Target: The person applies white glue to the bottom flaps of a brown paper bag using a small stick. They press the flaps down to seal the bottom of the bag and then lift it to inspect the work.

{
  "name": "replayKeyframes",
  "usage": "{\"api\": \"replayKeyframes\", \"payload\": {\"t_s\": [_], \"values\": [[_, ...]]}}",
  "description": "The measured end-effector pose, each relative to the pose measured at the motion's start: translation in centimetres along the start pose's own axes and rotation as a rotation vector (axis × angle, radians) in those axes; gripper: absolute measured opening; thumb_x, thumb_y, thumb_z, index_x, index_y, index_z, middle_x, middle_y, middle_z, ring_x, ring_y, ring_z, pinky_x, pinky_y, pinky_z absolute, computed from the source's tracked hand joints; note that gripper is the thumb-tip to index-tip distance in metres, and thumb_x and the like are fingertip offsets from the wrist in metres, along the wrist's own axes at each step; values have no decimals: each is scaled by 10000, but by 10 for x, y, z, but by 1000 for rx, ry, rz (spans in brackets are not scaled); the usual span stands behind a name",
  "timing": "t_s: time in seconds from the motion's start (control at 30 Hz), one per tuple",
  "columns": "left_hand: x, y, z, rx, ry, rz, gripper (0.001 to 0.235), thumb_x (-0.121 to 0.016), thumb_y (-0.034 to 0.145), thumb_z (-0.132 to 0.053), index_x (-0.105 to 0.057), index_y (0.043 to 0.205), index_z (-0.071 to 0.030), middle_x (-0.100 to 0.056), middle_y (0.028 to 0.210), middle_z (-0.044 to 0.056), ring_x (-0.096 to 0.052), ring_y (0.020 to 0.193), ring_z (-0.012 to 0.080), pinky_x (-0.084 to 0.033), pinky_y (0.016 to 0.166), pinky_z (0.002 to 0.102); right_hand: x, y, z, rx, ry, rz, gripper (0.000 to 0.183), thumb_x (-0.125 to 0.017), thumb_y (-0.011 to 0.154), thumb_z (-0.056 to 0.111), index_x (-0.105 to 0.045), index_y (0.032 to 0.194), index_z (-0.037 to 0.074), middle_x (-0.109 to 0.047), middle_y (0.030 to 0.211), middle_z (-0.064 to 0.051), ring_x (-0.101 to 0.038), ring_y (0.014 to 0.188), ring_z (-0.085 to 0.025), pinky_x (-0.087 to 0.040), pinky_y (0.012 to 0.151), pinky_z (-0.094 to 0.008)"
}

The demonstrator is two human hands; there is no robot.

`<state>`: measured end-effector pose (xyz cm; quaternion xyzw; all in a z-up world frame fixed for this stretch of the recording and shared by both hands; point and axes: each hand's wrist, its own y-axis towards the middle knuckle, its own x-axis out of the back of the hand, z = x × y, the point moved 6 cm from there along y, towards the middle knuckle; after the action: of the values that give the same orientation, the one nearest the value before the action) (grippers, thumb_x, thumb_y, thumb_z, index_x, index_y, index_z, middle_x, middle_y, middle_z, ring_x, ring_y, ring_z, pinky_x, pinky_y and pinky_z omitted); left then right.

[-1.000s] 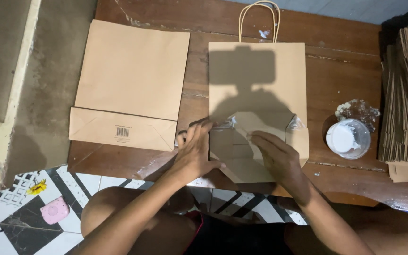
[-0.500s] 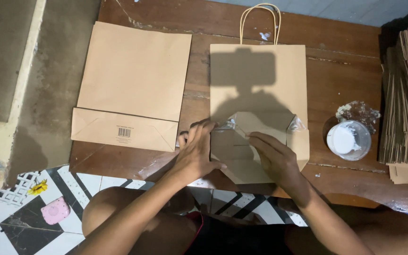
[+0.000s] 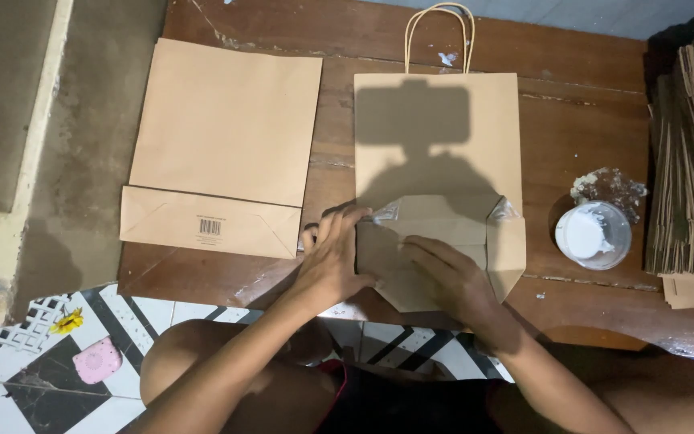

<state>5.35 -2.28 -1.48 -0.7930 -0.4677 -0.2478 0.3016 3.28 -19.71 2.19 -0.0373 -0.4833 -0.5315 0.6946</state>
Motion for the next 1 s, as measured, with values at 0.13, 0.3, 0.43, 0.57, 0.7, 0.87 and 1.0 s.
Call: {"api": "replayKeyframes", "payload": {"t_s": [0.13, 0.3, 0.43, 0.57, 0.7, 0.87, 1.0], "values": [[1, 0, -2, 5, -7, -7, 1054, -912, 680, -200, -257, 1501, -105, -327, 1514, 179, -277, 1352, 326, -189, 998, 465, 6, -13, -17, -28, -7, -46, 222, -672, 913, -36, -762, 1109, 14, -751, 1152, -128, -737, 1064, -295, -611, 942, -373], [0, 2, -3, 26, -3, 2, 1077, -923, 666, -197, -257, 1508, -112, -330, 1516, 178, -278, 1353, 329, -186, 1001, 468, 10, -16, -10, -38, -77, -78, 180, -725, 892, -7, -774, 1065, 6, -769, 1108, -131, -751, 1016, -280, -630, 895, -348], [-3, 3, 2, 20, -12, 1, 1085, -930, 662, -207, -254, 1506, -113, -326, 1523, 183, -275, 1354, 334, -173, 1012, 473, 14, -16, -16, -32, -76, -131, 204, -693, 909, -35, -766, 1098, -5, -757, 1143, -148, -741, 1050, -299, -625, 923, -362], [-3, 3, 3, 7, -2, -18, 1083, -936, 659, -214, -260, 1500, -114, -334, 1522, 179, -282, 1360, 324, -194, 997, 464, 14, -13, -14, -53, -26, -57, 199, -701, 893, -43, -767, 1079, -12, -762, 1109, -154, -748, 1025, -312, -629, 898, -375], [-8, 3, 9, -10, 8, -35, 1081, -941, 655, -213, -266, 1492, -100, -339, 1518, 184, -287, 1353, 327, -204, 991, 463, 15, -15, -21, -50, -56, -95, 206, -681, 914, -56, -761, 1100, -20, -756, 1128, -158, -740, 1044, -319, -628, 896, -378], [-6, 3, 6, -22, 1, -42, 1084, -937, 666, -229, -254, 1499, -105, -334, 1520, 176, -285, 1353, 325, -200, 994, 469, 14, -9, -17, -54, -29, -47, 219, -696, 898, -43, -773, 1095, 17, -766, 1112, -136, -749, 1030, -306, -631, 892, -378], [-8, 2, 9, 5, 14, -29, 1078, -939, 676, -247, -264, 1495, -57, -321, 1532, 205, -267, 1372, 330, -195, 1005, 465, 11, -6, -26, -56, -47, -69, 243, -686, 914, -44, -779, 1117, 51, -771, 1109, -113, -749, 1027, -300, -628, 888, -381]]}}
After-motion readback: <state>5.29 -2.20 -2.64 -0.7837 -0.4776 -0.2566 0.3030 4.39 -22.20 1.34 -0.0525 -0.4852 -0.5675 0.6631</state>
